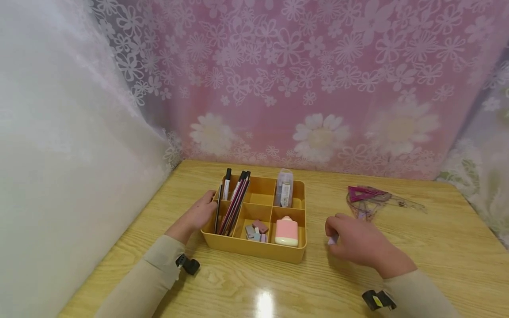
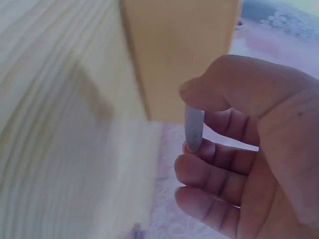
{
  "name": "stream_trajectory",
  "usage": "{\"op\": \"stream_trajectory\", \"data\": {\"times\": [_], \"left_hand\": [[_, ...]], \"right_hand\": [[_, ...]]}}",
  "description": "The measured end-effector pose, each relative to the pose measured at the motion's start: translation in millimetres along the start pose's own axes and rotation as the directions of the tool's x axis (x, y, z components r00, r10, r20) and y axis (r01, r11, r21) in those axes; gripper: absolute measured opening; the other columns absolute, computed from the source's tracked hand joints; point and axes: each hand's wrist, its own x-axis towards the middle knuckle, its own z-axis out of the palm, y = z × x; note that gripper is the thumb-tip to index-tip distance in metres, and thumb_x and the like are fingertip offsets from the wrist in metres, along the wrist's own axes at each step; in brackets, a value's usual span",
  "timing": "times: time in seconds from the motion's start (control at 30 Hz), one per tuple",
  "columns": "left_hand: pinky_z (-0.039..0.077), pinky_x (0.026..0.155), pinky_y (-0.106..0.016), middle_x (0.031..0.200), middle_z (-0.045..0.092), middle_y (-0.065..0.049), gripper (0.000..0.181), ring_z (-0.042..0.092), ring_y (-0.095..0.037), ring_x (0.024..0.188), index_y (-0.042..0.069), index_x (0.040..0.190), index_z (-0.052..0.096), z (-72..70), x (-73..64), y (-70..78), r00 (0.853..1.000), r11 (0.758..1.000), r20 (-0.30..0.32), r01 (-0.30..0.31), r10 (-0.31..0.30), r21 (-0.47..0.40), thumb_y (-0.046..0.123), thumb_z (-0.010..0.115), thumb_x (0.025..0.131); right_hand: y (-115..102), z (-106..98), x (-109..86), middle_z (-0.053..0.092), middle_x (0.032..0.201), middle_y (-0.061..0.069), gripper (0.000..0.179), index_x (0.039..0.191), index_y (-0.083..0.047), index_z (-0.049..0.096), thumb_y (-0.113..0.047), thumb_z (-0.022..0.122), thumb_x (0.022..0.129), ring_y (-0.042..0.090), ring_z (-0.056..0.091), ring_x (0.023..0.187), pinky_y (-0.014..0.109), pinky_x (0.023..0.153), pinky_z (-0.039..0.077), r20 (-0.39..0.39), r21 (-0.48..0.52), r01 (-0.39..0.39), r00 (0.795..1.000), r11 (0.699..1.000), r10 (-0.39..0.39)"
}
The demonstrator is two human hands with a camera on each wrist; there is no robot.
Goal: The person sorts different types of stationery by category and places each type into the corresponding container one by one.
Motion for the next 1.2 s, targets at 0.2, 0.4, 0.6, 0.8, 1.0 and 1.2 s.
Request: {"op": "stream_trajectory", "data": {"times": [0.2,0.4,0.6,0.8,1.0,1.2], "left_hand": [[0.028,0.115,-0.054,0.157,0.035,-0.021,0.055,0.033,-0.035,0.144,0.0,0.156,0.026,-0.2,-0.7,-0.8,1.0,1.0,0.001,-0.011,0.011,0.0,0.023,0.032,0.105],[0.029,0.115,-0.055,0.155,0.037,-0.021,0.054,0.035,-0.036,0.143,0.001,0.155,0.027,0.4,-0.4,-0.2,1.0,1.0,0.0,-0.016,0.016,0.004,0.023,0.031,0.106],[0.03,0.114,-0.054,0.153,0.04,-0.02,0.051,0.038,-0.034,0.141,0.002,0.152,0.031,0.3,0.0,-1.0,1.0,1.0,0.0,-0.018,0.018,-0.009,0.023,0.032,0.106],[0.031,0.113,-0.054,0.151,0.042,-0.02,0.051,0.039,-0.034,0.14,0.002,0.151,0.032,0.3,0.7,0.4,1.0,1.0,-0.001,-0.013,0.013,-0.005,0.024,0.032,0.105],[0.032,0.113,-0.054,0.15,0.043,-0.02,0.049,0.04,-0.033,0.139,0.003,0.15,0.033,0.7,0.1,0.0,1.0,1.0,-0.003,-0.009,0.009,-0.011,0.024,0.032,0.105],[0.031,0.113,-0.055,0.151,0.042,-0.019,0.049,0.04,-0.033,0.139,0.003,0.15,0.033,0.7,0.4,-1.0,1.0,1.0,-0.004,-0.007,0.007,-0.02,0.024,0.032,0.105]], "right_hand": [[-24.1,-11.7,9.9,0.05,0.088,-0.013,0.015,0.092,-0.026,0.057,-0.02,0.071,0.089,0.006,0.044,0.069,0.027,0.059,0.04,-0.097,-0.014,0.017,0.995,1.0,-0.018],[-53.8,-17.3,24.2,0.051,0.087,-0.013,0.019,0.092,-0.028,0.058,-0.021,0.075,0.085,0.005,0.048,0.074,0.025,0.056,0.041,-0.2,-0.022,0.065,0.977,0.998,-0.068],[-82.3,-14.0,42.5,0.053,0.09,-0.015,0.024,0.109,-0.025,0.064,-0.024,0.074,0.086,0.003,0.049,0.069,0.024,0.055,0.042,-0.194,-0.014,0.122,0.973,0.992,-0.122],[-107.9,-8.7,62.1,0.058,0.099,-0.008,0.028,0.11,-0.02,0.065,-0.02,0.073,0.084,0.001,0.044,0.063,0.022,0.051,0.041,-0.191,-0.036,0.213,0.957,0.976,-0.216],[-127.2,-2.9,77.9,0.059,0.101,-0.012,0.023,0.109,-0.024,0.067,-0.025,0.072,0.086,0.002,0.044,0.061,0.022,0.049,0.039,-0.162,-0.071,0.229,0.958,0.971,-0.238],[-133.7,3.4,85.8,0.054,0.096,-0.014,0.021,0.104,-0.026,0.065,-0.022,0.072,0.085,0.004,0.044,0.06,0.023,0.046,0.036,-0.126,-0.048,0.216,0.967,0.975,-0.22]]}}
